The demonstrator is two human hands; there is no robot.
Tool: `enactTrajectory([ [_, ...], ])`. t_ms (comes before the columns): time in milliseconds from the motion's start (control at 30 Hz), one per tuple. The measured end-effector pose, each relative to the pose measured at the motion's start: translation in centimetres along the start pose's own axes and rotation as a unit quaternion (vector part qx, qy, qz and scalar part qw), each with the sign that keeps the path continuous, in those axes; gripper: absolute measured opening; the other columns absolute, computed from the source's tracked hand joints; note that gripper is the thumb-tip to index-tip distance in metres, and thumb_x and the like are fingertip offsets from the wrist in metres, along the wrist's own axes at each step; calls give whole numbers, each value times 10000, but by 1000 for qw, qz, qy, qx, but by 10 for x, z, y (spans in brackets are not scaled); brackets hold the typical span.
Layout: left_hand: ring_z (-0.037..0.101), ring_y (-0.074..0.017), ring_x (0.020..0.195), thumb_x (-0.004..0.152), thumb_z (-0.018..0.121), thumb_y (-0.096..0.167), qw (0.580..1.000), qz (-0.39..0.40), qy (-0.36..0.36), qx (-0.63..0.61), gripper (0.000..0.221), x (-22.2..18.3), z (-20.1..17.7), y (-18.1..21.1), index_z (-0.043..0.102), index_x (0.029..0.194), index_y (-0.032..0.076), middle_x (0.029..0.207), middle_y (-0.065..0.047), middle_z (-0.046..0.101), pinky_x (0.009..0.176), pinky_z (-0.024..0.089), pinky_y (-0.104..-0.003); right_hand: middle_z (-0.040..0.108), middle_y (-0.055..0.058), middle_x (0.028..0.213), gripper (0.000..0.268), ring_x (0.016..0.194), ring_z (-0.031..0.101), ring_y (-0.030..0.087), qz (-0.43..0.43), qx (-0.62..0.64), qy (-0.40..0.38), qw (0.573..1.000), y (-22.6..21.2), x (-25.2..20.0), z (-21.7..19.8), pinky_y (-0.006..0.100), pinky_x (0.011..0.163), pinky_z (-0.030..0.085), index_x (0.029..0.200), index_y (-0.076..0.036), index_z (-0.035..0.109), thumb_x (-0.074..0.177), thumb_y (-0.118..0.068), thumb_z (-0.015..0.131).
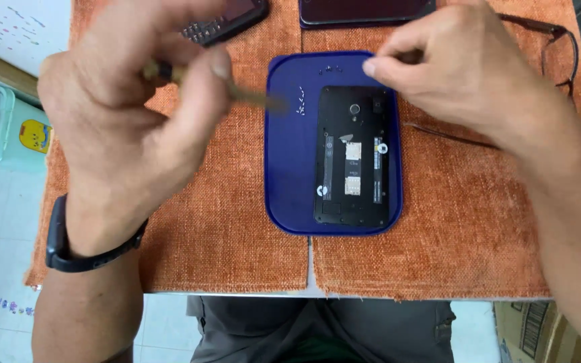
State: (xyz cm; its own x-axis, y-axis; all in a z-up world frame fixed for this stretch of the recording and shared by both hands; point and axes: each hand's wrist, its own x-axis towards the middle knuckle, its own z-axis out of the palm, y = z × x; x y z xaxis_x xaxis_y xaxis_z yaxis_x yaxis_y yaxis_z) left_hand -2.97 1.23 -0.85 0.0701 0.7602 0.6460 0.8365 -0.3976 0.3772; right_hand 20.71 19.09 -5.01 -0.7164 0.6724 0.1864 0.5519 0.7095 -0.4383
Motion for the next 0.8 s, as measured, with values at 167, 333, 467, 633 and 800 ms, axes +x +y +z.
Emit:
enactTrajectory([
  [167, 565, -87, 673, 996, 587, -126, 991, 4, -136, 14, 348, -2, 2, 7, 687, 1278, 51, 844, 4, 659, 659, 480, -248, 480, 9, 537, 558, 534, 412, 151, 102, -32, -77, 991, -7, -23, -3, 371, 571, 333, 626, -77, 594, 1125, -304, 698],
  [333, 489, -230, 447, 1036, 623, 32, 968, 120, -188, 118, 323, -10, 23, -5, 667, 1334, 147, 535, -15, 448, 475, 415, -388, 629, 44, 562, 311, 528, 502, 191, 76, -45, -64, 994, 8, -25, 13, 399, 587, 398, 799, -126, 785, 1027, -333, 746],
  [467, 610, -206, 496, 1068, 718, 187, 950, 113, -277, 95, 348, 0, 18, 5, 587, 1374, 88, 555, 32, 587, 447, 462, -396, 499, 12, 504, 478, 500, 401, 160, 114, -27, -93, 989, 0, -27, 11, 371, 524, 327, 670, -101, 687, 1079, -344, 736],
  [633, 599, -178, 573, 1066, 715, 122, 956, 78, -282, -5, 262, -3, 14, 5, 631, 1311, 91, 886, -10, 708, 644, 493, -335, 529, 23, 548, 510, 529, 435, 174, 68, -36, -93, 993, 11, -27, 18, 369, 548, 325, 670, -87, 649, 1114, -327, 721],
  [800, 673, -89, 771, 1035, 815, 47, 962, -13, -256, -91, 328, 4, 11, 16, 629, 1305, 60, 910, -13, 711, 723, 560, -219, 499, 18, 574, 529, 536, 411, 179, 68, -37, -103, 992, 10, -27, 16, 380, 540, 302, 659, -87, 605, 1121, -331, 692],
])
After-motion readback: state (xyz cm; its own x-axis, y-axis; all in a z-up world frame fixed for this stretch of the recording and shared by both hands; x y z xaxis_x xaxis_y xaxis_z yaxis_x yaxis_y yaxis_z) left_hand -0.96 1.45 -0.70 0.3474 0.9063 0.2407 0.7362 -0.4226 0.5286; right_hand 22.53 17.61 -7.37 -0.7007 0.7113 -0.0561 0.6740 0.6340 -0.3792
